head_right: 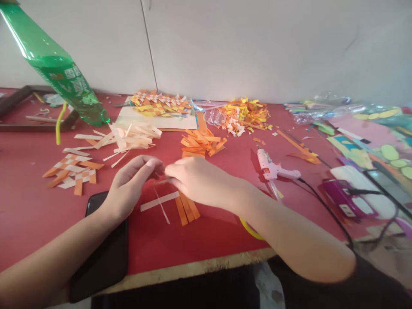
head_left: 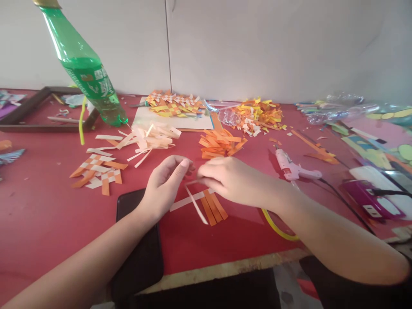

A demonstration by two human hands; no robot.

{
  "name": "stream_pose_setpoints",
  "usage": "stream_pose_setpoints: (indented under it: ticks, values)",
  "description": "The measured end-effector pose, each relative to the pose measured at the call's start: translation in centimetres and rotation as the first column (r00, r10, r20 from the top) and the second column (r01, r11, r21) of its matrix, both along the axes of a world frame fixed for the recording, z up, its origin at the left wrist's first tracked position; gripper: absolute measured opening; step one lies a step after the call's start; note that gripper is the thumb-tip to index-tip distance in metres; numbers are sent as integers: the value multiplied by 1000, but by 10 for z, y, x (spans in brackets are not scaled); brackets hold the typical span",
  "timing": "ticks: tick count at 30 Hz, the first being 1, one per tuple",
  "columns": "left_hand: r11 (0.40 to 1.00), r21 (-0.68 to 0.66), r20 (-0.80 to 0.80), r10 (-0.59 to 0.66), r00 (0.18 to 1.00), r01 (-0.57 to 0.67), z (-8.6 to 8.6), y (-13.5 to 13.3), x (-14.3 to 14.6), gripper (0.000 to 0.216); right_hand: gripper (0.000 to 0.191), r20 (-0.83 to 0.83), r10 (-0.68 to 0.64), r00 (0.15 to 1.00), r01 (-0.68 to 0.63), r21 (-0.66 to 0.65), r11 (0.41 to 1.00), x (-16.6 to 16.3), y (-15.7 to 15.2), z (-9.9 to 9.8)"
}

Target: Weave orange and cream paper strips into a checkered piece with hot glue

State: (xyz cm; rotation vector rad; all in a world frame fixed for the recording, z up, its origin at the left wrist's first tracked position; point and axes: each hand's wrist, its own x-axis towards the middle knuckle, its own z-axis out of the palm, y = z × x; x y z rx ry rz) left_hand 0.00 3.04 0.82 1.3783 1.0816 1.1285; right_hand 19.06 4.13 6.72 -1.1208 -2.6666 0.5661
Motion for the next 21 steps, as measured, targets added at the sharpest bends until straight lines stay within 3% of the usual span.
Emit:
stream_pose_setpoints:
  ticks: [1,3,5,8,10,12,14,17,21]
  values:
    - [1000,12,-34,-21,999,22,-2,0,0,12,21,-3,5,1000,-5,-42,999,7,-5,0]
    - [994,71,-164,-73,984,85,-6,-2,0,22,28,11,0,1000,1,-89,996,22,-11,2]
    - [968,126,-355,-160,921,217,-8,-2,0,28,31,54,6,999,1,-127,992,38,-15,4]
    - [916,124,-466,-286,837,382,-3,-3,2,25,27,169,101,980,-76,-145,986,56,-20,6]
    - [855,138,-544,-357,759,501,3,-1,3,25,24,256,139,957,-117,-97,988,62,-25,3]
    - [766,164,-652,-389,651,622,6,0,4,23,18,338,95,936,-94,-18,995,63,-31,-3]
    - [698,178,-730,-379,569,694,6,2,1,21,22,401,4,916,-32,64,997,60,-37,-8]
    - [688,194,-774,-330,540,699,2,2,-6,20,26,417,-92,904,30,155,988,53,-44,-13]
    - [640,259,-868,-174,465,723,0,-10,-15,26,29,232,-152,961,85,279,957,46,-47,-19]
